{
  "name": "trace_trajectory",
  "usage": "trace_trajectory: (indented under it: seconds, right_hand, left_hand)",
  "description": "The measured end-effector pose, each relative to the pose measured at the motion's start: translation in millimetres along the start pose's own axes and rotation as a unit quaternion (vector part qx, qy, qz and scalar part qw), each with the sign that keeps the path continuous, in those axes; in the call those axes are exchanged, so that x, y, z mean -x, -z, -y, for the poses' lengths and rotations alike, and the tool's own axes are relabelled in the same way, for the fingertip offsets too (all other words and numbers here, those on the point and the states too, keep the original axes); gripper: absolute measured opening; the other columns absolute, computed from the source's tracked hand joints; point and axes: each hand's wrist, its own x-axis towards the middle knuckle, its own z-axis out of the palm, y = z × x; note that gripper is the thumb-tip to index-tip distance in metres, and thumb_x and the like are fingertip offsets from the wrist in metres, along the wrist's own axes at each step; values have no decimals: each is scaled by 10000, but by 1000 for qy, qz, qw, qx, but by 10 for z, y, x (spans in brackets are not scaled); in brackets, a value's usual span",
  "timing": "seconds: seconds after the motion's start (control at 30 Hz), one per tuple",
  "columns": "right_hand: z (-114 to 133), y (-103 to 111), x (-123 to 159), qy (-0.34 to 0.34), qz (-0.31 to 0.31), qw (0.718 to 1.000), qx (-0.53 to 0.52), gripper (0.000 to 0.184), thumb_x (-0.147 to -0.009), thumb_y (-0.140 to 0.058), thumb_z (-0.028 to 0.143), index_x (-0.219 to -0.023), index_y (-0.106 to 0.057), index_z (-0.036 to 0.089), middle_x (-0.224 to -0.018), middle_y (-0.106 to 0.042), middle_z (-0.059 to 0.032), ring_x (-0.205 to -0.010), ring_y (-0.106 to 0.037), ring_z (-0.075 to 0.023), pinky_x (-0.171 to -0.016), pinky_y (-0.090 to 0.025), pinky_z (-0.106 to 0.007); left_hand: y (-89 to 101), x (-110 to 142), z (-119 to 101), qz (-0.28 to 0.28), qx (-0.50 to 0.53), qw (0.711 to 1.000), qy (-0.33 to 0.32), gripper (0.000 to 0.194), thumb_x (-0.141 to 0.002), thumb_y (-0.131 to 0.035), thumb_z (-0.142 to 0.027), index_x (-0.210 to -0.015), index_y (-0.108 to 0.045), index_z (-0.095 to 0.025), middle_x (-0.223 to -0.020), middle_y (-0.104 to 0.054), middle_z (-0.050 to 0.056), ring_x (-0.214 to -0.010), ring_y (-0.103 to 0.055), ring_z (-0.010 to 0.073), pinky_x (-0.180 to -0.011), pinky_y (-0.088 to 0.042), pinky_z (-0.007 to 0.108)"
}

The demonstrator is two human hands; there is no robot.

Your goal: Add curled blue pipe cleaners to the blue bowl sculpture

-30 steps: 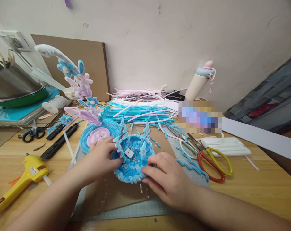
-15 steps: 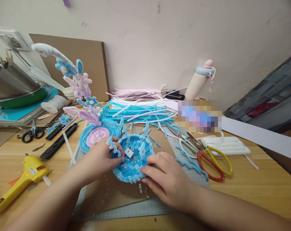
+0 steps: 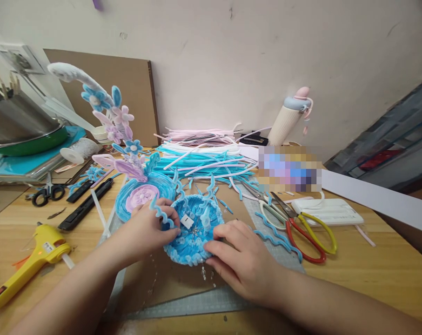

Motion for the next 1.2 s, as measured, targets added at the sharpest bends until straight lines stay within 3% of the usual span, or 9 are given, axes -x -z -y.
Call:
trace_trajectory:
  seconds: [0.2,0.43,0.77,0.9,1.07,1.2]
  right_hand:
    - [6,6,-3,-2,4,1000,-2,144,-931,-544,216,-1039,-626,171,-1037,-608,-92,-858,-489,-219,-739,-409,-369]
    - [19,16,-15,5,1,1000,0,133,-930,-551,219,-1016,-638,168,-1002,-618,-85,-838,-482,-212,-724,-413,-359]
    - [13,6,-7,-5,1,1000,-3,108,-928,-546,215,-982,-627,170,-1011,-622,-87,-848,-486,-212,-745,-427,-363]
    - [5,-2,-12,-9,4,1000,-9,102,-926,-551,216,-988,-618,169,-1016,-618,-89,-857,-487,-216,-750,-427,-367]
    - [-11,0,-11,-13,5,1000,-14,98,-925,-555,213,-986,-615,165,-1018,-616,-90,-856,-486,-215,-753,-425,-371]
    - [-12,9,-13,-17,8,1000,-18,103,-927,-553,216,-987,-620,166,-1023,-616,-90,-865,-489,-216,-758,-426,-370]
  left_hand:
    - [-13,28,-20,1,1,1000,4,105,-732,-595,-280,-725,-694,-247,-926,-640,34,-998,-584,275,-948,-398,449]
    - [-16,-5,38,-8,20,1000,13,108,-715,-633,-316,-699,-727,-266,-934,-654,24,-921,-608,247,-760,-454,333]
    - [3,-3,10,-14,50,998,40,151,-710,-626,-371,-706,-736,-268,-983,-671,25,-942,-621,249,-786,-493,331]
    - [-3,-9,-1,-14,53,997,47,176,-710,-618,-391,-732,-734,-260,-957,-678,34,-951,-623,263,-833,-492,370]
    - [-17,-15,12,-25,47,997,59,184,-708,-628,-391,-755,-745,-255,-1077,-671,84,-1134,-555,337,-984,-397,515]
    - [-13,-15,13,-25,45,997,56,167,-712,-626,-373,-750,-744,-261,-1051,-688,85,-1130,-559,331,-981,-402,520]
